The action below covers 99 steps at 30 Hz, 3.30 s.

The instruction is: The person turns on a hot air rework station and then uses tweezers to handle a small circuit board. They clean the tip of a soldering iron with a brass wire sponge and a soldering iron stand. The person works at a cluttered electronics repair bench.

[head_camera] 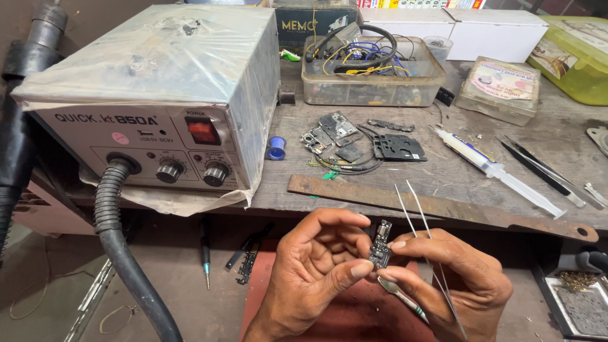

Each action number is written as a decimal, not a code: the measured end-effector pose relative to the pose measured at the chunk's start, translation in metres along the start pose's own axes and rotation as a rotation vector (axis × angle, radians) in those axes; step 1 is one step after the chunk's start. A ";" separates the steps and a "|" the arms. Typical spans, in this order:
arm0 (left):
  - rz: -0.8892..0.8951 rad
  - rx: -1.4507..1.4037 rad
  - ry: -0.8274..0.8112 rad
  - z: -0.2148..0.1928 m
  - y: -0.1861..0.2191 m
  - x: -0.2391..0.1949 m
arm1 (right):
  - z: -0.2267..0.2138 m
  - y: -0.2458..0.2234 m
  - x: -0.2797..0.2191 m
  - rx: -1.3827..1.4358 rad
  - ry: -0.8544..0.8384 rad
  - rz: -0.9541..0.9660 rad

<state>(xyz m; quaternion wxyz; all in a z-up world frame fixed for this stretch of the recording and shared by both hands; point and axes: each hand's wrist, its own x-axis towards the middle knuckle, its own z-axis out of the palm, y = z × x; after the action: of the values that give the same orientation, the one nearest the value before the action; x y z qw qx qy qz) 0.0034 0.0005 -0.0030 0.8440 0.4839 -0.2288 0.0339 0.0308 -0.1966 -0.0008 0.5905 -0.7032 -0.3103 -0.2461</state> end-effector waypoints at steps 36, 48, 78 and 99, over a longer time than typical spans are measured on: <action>0.068 0.199 0.122 0.001 -0.003 0.000 | 0.009 -0.001 0.000 -0.154 -0.002 -0.144; 0.080 0.211 0.148 0.000 -0.005 -0.001 | 0.012 0.000 -0.001 -0.187 0.014 -0.144; 0.078 0.324 0.223 0.005 -0.004 -0.002 | 0.021 0.003 -0.006 -0.236 0.090 -0.218; 0.132 0.346 0.220 0.003 -0.009 -0.003 | 0.022 0.004 -0.008 -0.233 0.114 -0.208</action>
<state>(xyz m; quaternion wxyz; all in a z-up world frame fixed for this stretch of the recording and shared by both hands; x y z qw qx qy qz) 0.0019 -0.0056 -0.0103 0.7642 0.5988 -0.1572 0.1807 0.0275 -0.1765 -0.0136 0.4930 -0.7158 -0.3170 -0.3797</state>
